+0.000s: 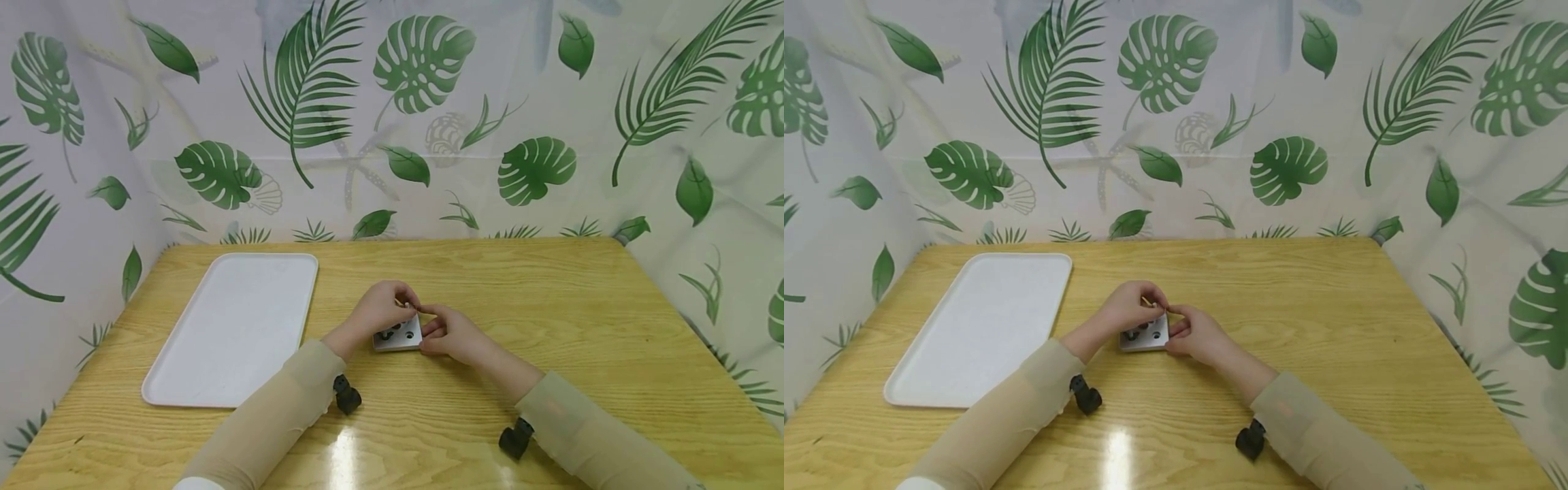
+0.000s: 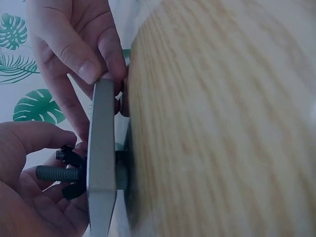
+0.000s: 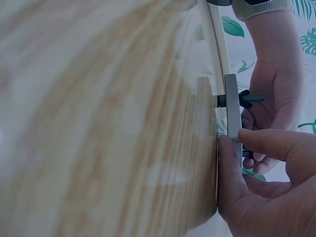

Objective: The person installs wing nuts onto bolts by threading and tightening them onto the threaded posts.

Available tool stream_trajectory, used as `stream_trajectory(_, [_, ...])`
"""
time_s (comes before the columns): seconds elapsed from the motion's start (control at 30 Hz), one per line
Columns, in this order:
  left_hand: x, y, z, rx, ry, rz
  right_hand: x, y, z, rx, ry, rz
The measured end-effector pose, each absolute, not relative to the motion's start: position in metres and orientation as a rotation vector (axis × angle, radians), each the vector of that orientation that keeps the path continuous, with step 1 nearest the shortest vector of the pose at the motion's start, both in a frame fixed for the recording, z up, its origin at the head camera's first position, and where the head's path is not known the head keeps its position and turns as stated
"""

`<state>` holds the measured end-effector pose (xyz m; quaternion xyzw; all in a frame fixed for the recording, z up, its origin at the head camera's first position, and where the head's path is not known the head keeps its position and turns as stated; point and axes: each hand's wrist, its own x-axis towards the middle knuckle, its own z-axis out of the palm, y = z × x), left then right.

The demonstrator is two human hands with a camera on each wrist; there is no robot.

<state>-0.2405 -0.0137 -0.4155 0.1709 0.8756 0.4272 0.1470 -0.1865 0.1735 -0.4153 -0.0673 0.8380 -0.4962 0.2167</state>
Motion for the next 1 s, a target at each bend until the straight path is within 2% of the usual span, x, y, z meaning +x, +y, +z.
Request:
stream_trajectory(0.37, [-0.2416, -0.0224, -0.4153, 0.364, 2.458, 1.298, -0.1849, 0.1743, -0.4155, -0.195, 2.319, -1.379])
stream_trajectory(1.0, [-0.2391, -0.0201, -0.4173, 0.347, 2.517, 1.373, -0.1873, 0.1717, -0.4168, -0.162, 2.319, -1.385])
